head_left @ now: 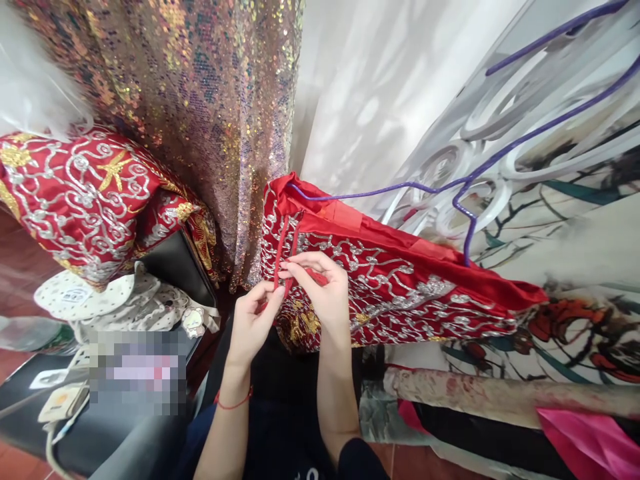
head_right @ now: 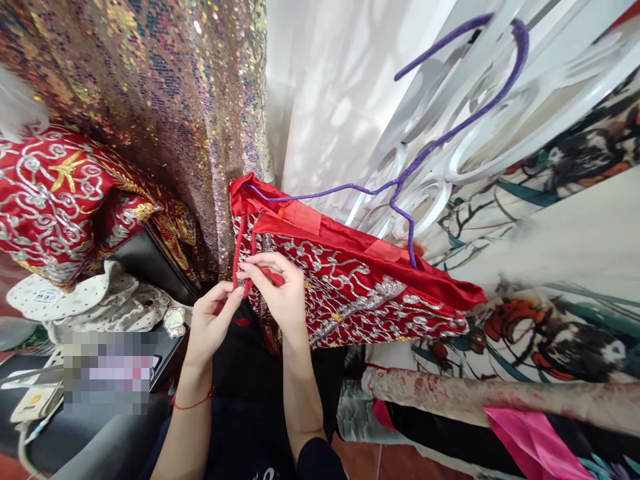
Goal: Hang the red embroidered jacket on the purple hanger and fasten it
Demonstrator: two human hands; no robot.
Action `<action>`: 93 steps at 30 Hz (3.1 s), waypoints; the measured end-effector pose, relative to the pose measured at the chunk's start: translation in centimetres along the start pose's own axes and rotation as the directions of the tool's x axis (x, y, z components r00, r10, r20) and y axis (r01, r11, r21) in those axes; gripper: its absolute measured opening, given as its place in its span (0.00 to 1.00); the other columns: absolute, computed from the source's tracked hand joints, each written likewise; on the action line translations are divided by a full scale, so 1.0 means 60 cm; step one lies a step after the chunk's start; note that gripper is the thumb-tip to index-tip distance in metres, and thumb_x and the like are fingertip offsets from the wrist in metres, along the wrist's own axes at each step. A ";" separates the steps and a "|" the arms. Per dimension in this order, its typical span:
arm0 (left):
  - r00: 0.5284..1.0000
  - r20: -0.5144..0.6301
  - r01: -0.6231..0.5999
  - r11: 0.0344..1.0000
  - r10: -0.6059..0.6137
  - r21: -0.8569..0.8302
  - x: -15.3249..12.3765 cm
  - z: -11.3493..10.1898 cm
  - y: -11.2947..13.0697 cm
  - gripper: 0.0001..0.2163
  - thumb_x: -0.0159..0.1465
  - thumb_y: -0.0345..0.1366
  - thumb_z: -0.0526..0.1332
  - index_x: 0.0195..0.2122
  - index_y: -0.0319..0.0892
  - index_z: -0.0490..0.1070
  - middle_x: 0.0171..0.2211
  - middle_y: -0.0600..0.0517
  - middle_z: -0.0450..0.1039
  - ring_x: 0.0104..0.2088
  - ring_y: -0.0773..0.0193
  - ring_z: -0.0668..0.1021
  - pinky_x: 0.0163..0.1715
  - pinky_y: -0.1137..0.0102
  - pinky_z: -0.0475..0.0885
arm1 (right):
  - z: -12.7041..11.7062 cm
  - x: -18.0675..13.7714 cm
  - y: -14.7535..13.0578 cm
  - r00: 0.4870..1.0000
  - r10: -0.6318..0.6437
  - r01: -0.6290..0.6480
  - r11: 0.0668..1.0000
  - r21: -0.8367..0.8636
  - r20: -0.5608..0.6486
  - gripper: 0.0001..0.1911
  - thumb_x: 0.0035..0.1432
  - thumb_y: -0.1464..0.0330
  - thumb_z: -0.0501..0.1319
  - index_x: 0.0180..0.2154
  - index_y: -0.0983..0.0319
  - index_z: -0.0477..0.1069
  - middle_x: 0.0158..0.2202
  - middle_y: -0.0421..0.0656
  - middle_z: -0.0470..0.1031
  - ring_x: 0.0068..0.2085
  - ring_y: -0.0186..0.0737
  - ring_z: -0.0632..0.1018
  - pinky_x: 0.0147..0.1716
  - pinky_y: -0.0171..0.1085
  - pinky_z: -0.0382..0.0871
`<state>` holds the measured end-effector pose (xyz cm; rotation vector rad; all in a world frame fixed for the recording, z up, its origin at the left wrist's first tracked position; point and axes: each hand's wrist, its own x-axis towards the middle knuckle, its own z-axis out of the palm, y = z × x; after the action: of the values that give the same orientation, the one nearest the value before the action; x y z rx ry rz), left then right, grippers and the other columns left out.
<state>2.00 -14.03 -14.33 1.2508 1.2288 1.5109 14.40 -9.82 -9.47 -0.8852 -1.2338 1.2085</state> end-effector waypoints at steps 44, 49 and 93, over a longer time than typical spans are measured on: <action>0.879 -0.345 -0.342 0.939 0.329 0.027 0.197 -0.014 0.045 0.10 0.68 0.45 0.63 0.40 0.43 0.71 0.28 0.54 0.74 0.25 0.71 0.72 0.27 0.75 0.65 | -0.087 -0.049 0.000 0.711 -0.597 0.248 0.707 -0.662 -0.371 0.09 0.69 0.63 0.58 0.38 0.60 0.73 0.30 0.40 0.74 0.27 0.32 0.72 0.28 0.33 0.67; 0.926 -0.060 -0.346 0.900 0.373 0.265 0.182 0.018 0.042 0.12 0.73 0.42 0.54 0.38 0.43 0.73 0.30 0.52 0.73 0.33 0.65 0.76 0.35 0.71 0.69 | -0.044 -0.022 0.001 0.857 -0.511 0.336 0.647 -0.685 -0.061 0.10 0.67 0.65 0.59 0.48 0.60 0.72 0.41 0.47 0.78 0.42 0.41 0.80 0.45 0.42 0.76; 0.810 -0.224 -0.539 0.839 0.541 0.078 0.203 -0.010 0.102 0.14 0.63 0.50 0.67 0.31 0.46 0.82 0.27 0.51 0.77 0.25 0.67 0.73 0.28 0.69 0.72 | -0.049 0.081 -0.096 0.836 -0.465 0.547 0.648 -0.531 0.293 0.12 0.68 0.64 0.60 0.44 0.56 0.82 0.38 0.40 0.83 0.37 0.37 0.80 0.40 0.39 0.76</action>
<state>-0.85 -3.65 -5.92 1.5491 1.0714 2.1210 17.95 -5.86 -3.41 -0.8154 -1.8787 0.4052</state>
